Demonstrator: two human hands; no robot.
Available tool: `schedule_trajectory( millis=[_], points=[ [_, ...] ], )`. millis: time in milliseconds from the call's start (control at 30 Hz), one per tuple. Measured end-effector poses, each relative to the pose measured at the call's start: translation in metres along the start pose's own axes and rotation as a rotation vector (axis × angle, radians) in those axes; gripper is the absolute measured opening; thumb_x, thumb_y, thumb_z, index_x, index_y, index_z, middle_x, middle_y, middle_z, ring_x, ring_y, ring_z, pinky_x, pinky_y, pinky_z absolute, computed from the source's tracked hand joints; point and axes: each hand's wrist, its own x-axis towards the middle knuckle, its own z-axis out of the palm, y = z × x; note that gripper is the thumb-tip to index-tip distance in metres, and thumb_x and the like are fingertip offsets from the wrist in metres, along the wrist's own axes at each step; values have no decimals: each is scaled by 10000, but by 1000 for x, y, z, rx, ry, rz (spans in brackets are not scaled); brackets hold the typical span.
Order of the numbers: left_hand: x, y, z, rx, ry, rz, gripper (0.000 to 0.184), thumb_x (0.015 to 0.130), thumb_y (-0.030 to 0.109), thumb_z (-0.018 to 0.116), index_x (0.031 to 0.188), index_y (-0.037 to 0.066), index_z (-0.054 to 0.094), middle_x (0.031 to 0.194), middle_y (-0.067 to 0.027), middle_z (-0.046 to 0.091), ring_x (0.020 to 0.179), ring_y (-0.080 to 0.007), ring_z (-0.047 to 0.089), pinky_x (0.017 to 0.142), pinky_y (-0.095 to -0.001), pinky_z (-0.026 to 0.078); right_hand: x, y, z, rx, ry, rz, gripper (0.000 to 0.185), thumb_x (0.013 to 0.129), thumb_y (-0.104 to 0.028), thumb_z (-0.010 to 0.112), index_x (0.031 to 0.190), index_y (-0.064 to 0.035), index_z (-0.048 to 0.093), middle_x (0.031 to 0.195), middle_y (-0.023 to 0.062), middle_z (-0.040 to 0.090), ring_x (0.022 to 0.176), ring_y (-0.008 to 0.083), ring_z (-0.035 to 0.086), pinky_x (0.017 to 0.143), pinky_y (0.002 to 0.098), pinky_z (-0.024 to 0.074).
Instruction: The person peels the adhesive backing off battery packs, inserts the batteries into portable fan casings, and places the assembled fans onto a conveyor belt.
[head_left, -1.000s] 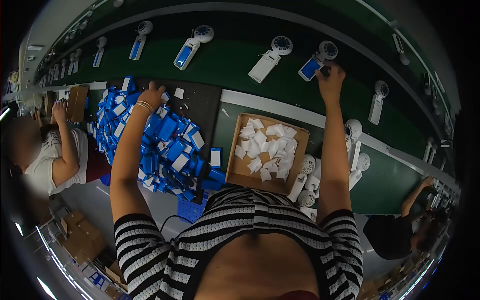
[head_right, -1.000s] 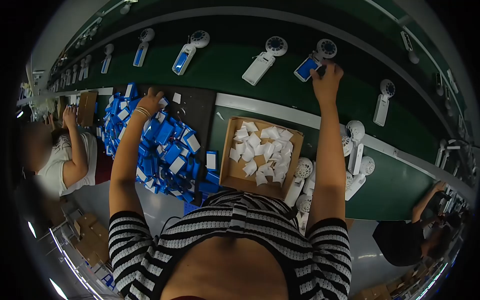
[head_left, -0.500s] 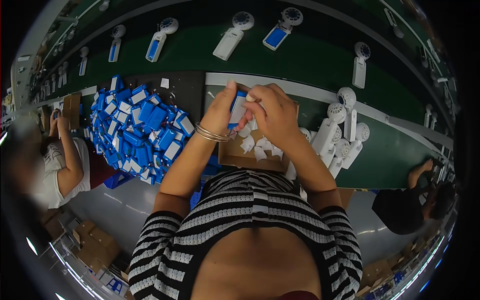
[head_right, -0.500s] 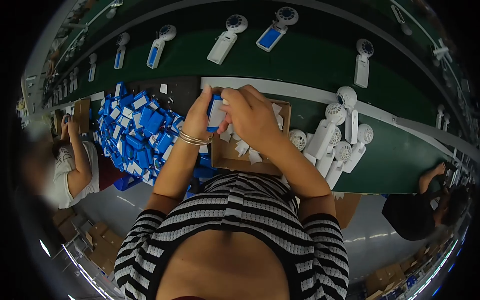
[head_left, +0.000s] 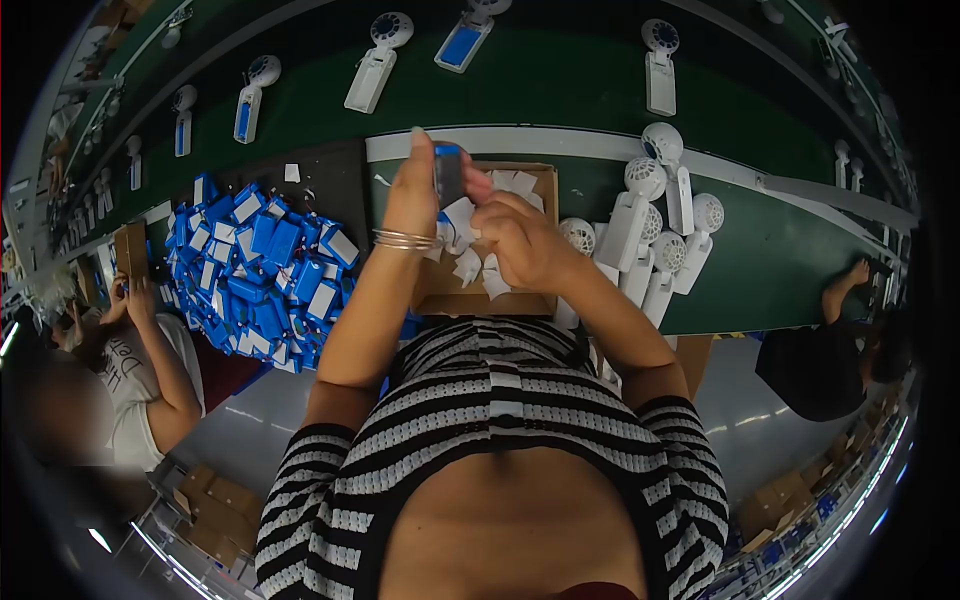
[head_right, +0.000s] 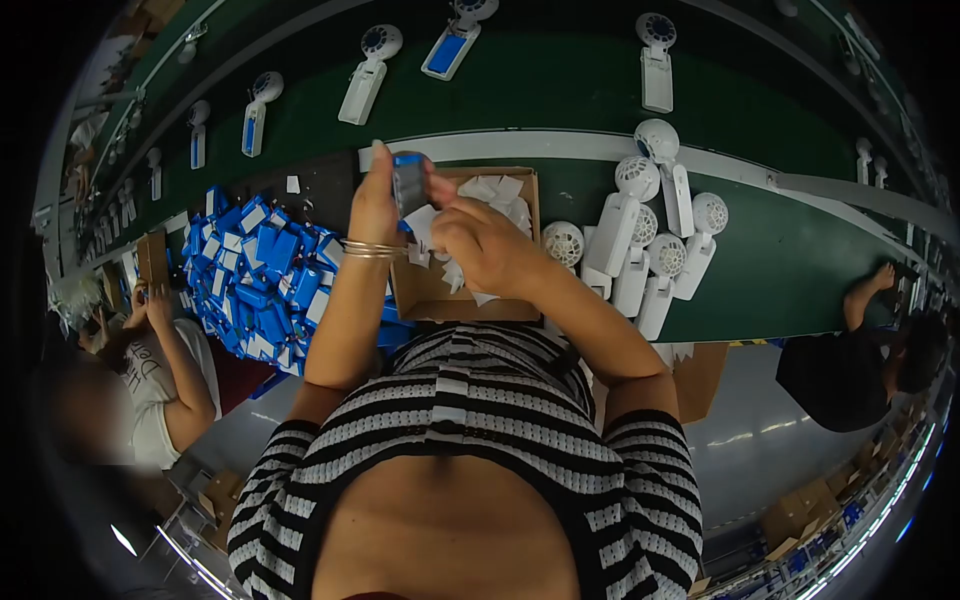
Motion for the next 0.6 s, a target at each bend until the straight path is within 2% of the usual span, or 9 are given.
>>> schedule_trajectory(
  millis=[100,167,200,267,400,467,500,567,600],
  points=[
    [11,1,-18,-253,3,-15,612,874,544,271,906,-29,483,875,-232,593,783,-277,617,728,-337,506,-33,11,21,8,-177,192,355,641,95,545,947,-15,401,878,166,513,783,326,495,683,382,435],
    [12,-1,-14,-257,-7,-53,610,864,546,295,940,-35,466,914,-246,579,871,-303,599,792,-365,495,-44,15,27,-441,-251,218,459,634,11,628,1027,-36,397,971,166,475,900,321,465,765,392,410],
    [13,-8,-9,-282,45,-73,597,867,534,305,944,-34,468,937,-245,574,878,-299,596,799,-364,492,-39,15,20,-459,-239,226,459,634,11,628,1027,-36,397,971,166,475,900,321,465,765,392,410],
    [15,-26,6,-324,48,-110,567,876,509,315,968,-28,472,987,-221,571,930,-270,578,812,-349,481,-27,5,6,-326,278,248,488,617,-57,687,1044,-57,450,1064,150,438,1000,294,429,804,388,398],
    [22,-28,67,-295,-176,-143,550,860,518,365,970,-3,503,989,-162,583,913,-205,568,781,-299,471,-41,15,-35,-316,465,211,345,628,3,645,959,-60,568,970,143,507,869,310,508,735,353,433],
    [44,-31,86,-209,-486,-129,559,857,528,375,979,-3,499,999,-158,578,889,-208,572,783,-295,466,-52,0,-79,-326,592,249,303,687,1,607,986,-14,560,954,138,542,844,269,531,709,309,437],
    [53,-36,99,201,-369,-157,645,806,593,423,1060,3,472,1020,-151,567,873,-167,574,746,-255,457,-62,-7,-95,-268,655,313,295,703,-10,603,994,2,554,962,141,547,856,251,531,710,301,434],
    [79,-72,123,712,-401,-268,773,727,610,525,1165,-10,378,1060,-211,543,922,-233,574,775,-294,457,-90,-13,-120,-262,771,352,274,737,-50,604,997,17,548,982,137,544,860,217,523,712,287,425],
    [79,-83,138,1093,-390,-145,985,596,610,650,1242,-25,263,1037,-249,535,964,-308,557,812,-345,445,-101,-20,-129,-281,781,391,271,760,-43,585,1016,16,520,1005,135,523,887,203,511,763,282,405]
  ],
)
